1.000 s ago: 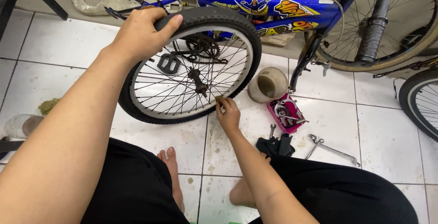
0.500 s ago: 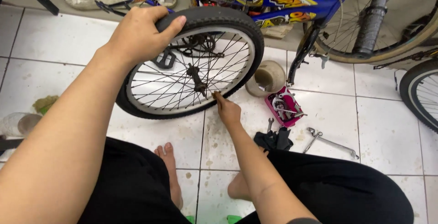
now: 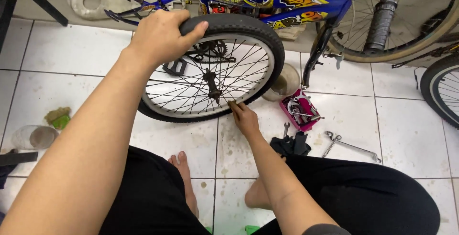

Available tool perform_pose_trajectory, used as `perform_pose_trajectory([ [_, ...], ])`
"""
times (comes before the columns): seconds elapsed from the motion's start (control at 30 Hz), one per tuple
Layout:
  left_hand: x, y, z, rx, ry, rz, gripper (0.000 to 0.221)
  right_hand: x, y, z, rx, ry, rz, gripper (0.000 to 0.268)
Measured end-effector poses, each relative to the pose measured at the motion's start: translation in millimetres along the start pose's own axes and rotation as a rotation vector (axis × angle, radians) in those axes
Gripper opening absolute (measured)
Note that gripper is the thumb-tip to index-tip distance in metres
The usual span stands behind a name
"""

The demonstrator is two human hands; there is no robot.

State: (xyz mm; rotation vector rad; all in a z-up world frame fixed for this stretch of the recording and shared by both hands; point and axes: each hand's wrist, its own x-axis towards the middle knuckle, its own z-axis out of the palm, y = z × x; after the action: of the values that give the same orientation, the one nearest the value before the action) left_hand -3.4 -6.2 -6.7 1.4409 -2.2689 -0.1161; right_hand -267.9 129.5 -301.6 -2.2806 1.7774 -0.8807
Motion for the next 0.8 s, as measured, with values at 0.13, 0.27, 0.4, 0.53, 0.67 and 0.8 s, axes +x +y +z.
perform_pose_trajectory([
  [0.13,6.3,-1.1,-0.8,0.033,0.011,0.006,0.054,4.9,-2.5,-11.4,0.020,0.022,-0.042,0.035],
  [0.27,2.0,3.5,-13.7,-0.026,-0.084,-0.039,0.053,8.2,-19.3,-21.5,0.176,0.092,0.082,0.027],
  [0.4,-2.3,7.8,-30.3,-0.057,-0.138,-0.061,0.053,16.2,-16.3,-11.5,0.165,0.233,0.155,0.022],
  [0.53,-6.8,7.6,-30.4,-0.118,-0.112,-0.070,0.049,17.4,-9.8,-1.9,0.100,0.214,0.205,0.022],
  [0.67,-7.4,12.8,-27.0,-0.128,-0.070,-0.055,0.050,25.7,-3.4,11.8,0.083,0.141,0.241,0.022],
  [0.8,-5.5,18.9,-22.7,-0.026,-0.148,-0.112,0.058,23.4,-0.3,8.5,0.057,0.084,0.228,0.019],
])
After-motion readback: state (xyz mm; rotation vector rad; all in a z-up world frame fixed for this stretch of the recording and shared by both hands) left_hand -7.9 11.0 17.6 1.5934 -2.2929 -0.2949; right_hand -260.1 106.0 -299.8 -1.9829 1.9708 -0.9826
